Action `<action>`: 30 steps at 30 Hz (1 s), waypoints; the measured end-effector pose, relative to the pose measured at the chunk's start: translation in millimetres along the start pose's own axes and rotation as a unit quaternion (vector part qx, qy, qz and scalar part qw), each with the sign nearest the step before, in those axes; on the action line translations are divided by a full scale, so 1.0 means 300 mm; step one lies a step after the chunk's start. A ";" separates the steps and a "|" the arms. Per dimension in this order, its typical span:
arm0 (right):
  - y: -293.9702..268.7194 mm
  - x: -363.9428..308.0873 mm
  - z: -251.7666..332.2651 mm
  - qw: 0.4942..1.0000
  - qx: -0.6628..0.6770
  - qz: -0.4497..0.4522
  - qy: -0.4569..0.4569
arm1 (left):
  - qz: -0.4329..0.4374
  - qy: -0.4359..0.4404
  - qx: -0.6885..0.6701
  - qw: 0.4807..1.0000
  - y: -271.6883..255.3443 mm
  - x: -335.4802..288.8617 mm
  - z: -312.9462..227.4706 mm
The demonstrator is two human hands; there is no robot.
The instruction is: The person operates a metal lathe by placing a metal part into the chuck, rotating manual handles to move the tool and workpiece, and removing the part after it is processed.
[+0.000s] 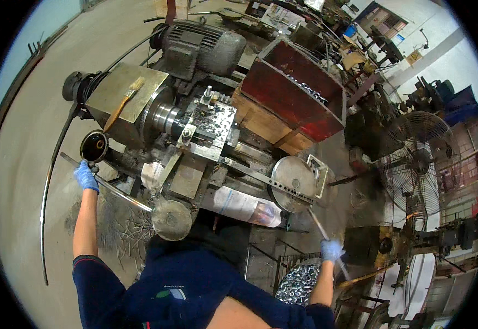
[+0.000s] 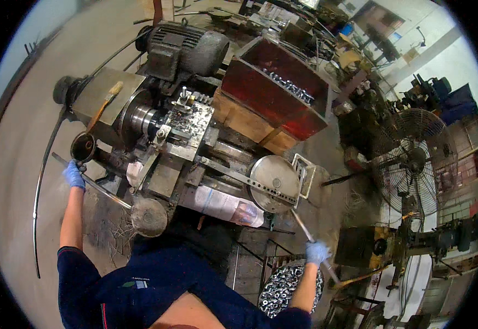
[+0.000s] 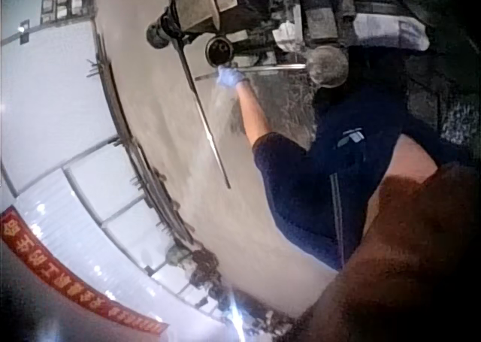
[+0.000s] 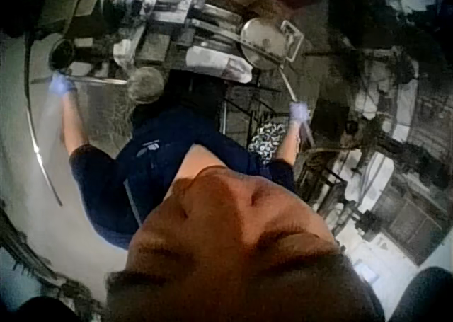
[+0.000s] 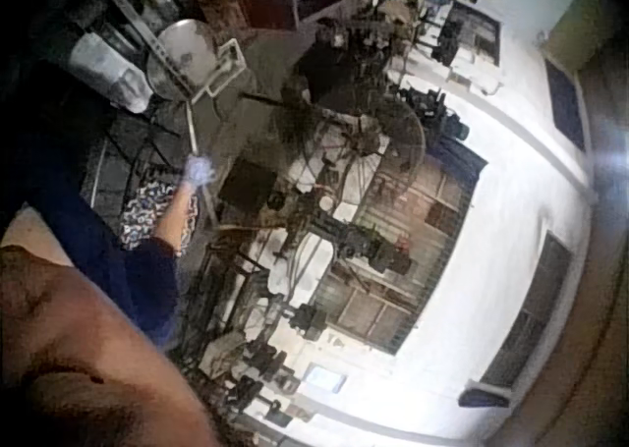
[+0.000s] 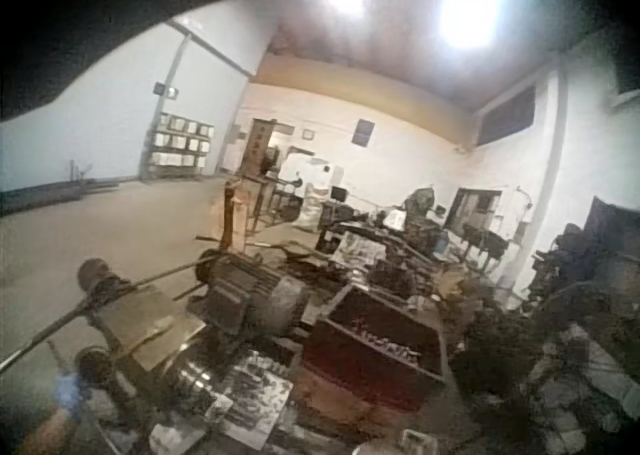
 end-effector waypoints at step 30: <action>0.050 -0.273 0.360 0.912 0.393 0.058 -0.098 | 0.095 0.376 0.575 0.721 0.077 -0.171 0.454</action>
Point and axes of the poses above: each hand's wrist, its own x-axis towards the middle knuckle, its own y-axis out of the palm, z = x × y, the point moved 8 cm from there along x, towards the middle knuckle, and after that the axes turned 5 degrees about x, right-handed, at the moved point
